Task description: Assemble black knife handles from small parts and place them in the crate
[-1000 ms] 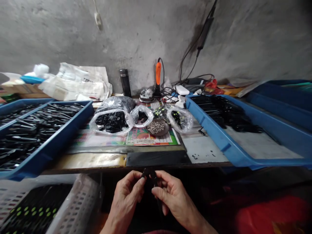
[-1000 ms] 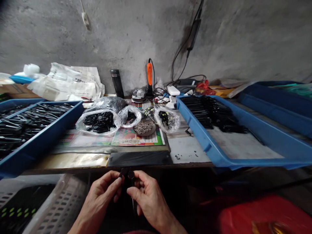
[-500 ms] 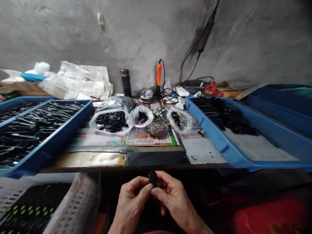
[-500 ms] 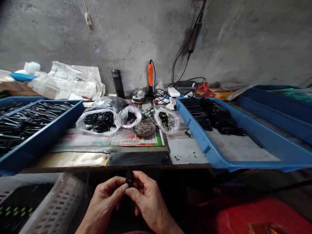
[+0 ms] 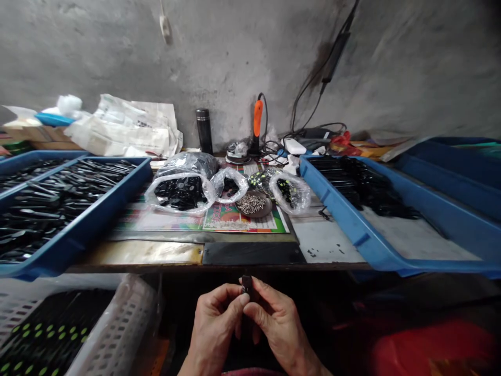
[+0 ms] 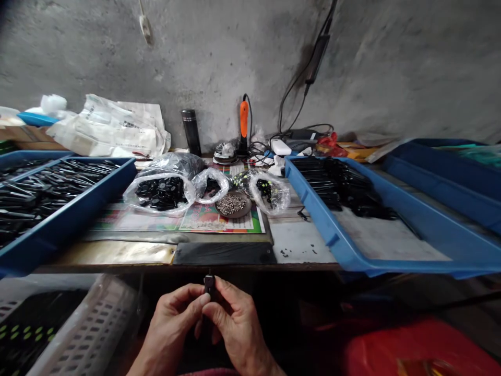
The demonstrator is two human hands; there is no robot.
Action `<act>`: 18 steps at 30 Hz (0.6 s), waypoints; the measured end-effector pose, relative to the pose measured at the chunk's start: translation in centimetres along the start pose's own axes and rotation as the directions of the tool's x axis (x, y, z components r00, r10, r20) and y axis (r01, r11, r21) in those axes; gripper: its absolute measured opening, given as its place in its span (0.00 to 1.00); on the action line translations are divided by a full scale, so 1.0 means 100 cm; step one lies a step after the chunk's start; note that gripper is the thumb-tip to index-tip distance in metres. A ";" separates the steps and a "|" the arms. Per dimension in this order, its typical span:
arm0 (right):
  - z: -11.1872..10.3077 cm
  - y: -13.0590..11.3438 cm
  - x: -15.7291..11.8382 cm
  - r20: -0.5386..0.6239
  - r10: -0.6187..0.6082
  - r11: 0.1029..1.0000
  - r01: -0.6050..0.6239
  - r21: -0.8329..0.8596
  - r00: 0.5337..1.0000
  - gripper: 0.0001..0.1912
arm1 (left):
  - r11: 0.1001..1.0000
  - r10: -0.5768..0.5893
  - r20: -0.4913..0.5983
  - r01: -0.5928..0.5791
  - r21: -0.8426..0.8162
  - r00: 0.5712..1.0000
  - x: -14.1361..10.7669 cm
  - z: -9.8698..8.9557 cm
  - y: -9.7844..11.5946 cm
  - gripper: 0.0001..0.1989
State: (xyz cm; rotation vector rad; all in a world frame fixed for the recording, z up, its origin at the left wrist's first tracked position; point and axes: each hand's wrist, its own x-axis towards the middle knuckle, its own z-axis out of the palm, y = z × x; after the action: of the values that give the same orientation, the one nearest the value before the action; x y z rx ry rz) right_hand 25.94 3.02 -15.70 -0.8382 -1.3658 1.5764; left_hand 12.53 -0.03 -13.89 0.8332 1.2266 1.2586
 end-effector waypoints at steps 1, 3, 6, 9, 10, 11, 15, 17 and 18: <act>0.000 0.001 0.000 -0.003 -0.006 1.000 0.006 -0.002 1.000 0.23 | 1.000 -0.005 0.006 0.005 -0.005 1.000 0.000 -0.001 -0.001 0.25; 0.001 0.002 -0.001 0.005 -0.010 1.000 0.010 -0.009 1.000 0.23 | 1.000 -0.001 0.016 0.001 -0.004 1.000 0.000 -0.002 -0.002 0.24; 0.001 0.001 -0.002 0.015 -0.005 0.999 0.005 -0.034 1.000 0.24 | 1.000 0.016 0.009 -0.017 0.019 1.000 -0.001 -0.001 0.001 0.24; 0.000 -0.004 -0.001 0.038 -0.006 0.997 0.008 -0.073 0.999 0.25 | 0.999 0.025 -0.029 -0.024 0.033 0.999 -0.001 0.001 0.006 0.26; -0.001 -0.007 0.000 0.048 -0.009 0.996 0.013 -0.093 0.999 0.24 | 0.999 0.026 -0.040 -0.024 0.037 0.999 -0.002 0.002 0.007 0.26; -0.002 -0.010 0.001 0.052 -0.010 0.993 0.016 -0.116 0.999 0.23 | 0.999 0.030 -0.047 -0.028 0.044 0.998 -0.002 0.002 0.008 0.26; -0.003 -0.024 0.007 0.010 0.039 0.978 -0.037 -0.204 0.999 0.21 | 0.994 0.057 -0.031 -0.054 0.091 0.998 -0.002 0.000 0.004 0.23; -0.004 -0.030 0.011 -0.011 0.076 0.969 -0.077 -0.237 0.997 0.19 | 0.988 0.070 -0.015 -0.067 0.139 0.997 -0.003 -0.003 -0.002 0.20; -0.004 -0.032 0.012 -0.009 0.091 0.961 -0.090 -0.260 0.996 0.18 | 0.984 0.072 -0.006 -0.070 0.165 0.997 -0.003 -0.005 -0.005 0.19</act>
State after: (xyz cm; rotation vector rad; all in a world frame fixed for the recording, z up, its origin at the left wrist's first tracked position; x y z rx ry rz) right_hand 26.37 4.35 -12.59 -1.0701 -1.5792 1.4852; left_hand 12.23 -0.52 -14.35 0.9978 1.3346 1.2323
